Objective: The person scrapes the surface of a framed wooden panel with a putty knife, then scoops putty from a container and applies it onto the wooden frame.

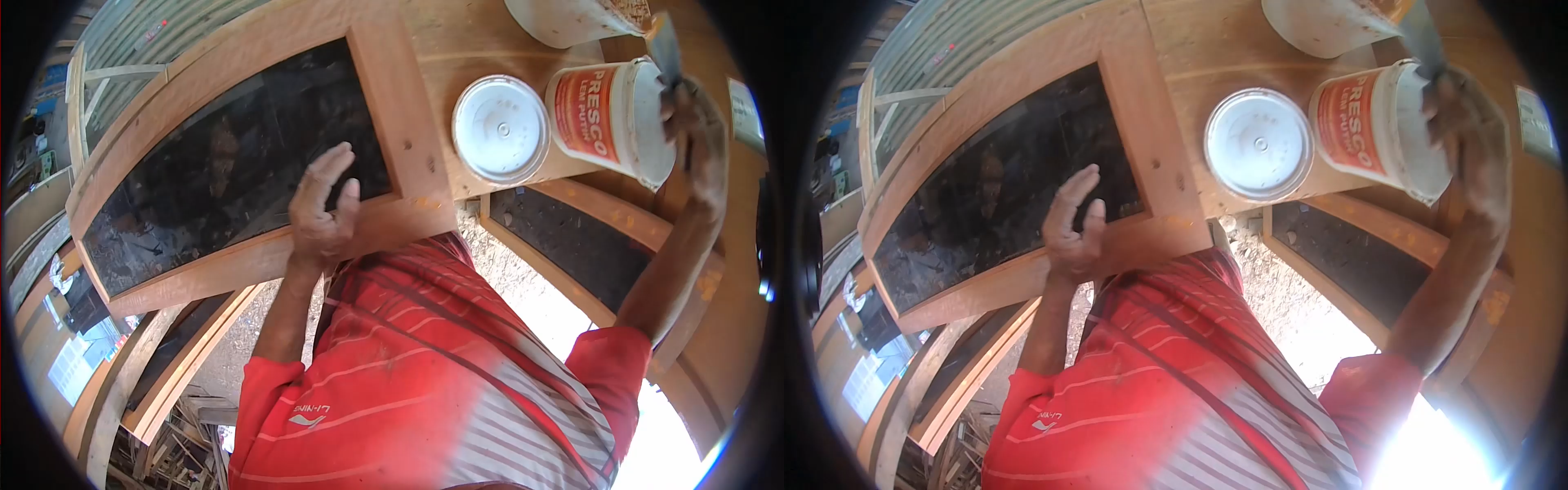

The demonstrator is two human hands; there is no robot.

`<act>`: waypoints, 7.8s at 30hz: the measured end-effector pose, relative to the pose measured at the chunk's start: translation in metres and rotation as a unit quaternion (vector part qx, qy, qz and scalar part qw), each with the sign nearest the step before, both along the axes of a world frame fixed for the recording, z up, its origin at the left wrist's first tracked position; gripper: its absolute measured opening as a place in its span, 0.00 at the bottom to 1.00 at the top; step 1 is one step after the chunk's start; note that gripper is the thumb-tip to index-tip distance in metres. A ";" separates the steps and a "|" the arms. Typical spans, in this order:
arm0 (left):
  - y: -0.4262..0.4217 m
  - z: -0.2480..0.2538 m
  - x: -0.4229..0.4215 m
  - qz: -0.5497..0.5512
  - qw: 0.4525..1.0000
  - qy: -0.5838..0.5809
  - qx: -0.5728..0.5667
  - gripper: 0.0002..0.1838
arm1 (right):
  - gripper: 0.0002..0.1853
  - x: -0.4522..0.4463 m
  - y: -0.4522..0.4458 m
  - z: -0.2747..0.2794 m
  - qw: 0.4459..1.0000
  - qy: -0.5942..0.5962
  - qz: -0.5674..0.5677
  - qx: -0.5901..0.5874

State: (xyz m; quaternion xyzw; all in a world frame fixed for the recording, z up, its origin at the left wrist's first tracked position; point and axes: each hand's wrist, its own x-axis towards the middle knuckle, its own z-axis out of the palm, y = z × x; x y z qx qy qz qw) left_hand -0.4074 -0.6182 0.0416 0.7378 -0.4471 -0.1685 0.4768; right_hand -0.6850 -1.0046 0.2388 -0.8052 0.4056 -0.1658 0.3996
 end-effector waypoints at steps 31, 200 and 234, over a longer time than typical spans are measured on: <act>0.134 -0.017 0.095 0.003 0.997 -0.081 -0.003 0.14 | 0.22 0.083 0.285 -0.097 0.896 0.407 0.124 -0.128; 0.137 -0.021 0.097 -0.030 0.998 -0.031 -0.039 0.09 | 0.21 0.042 0.367 -0.117 0.979 0.097 -0.102 0.146; 0.131 -0.022 0.100 -0.081 0.993 -0.081 0.005 0.10 | 0.17 0.008 0.452 -0.192 0.961 0.025 -0.275 0.031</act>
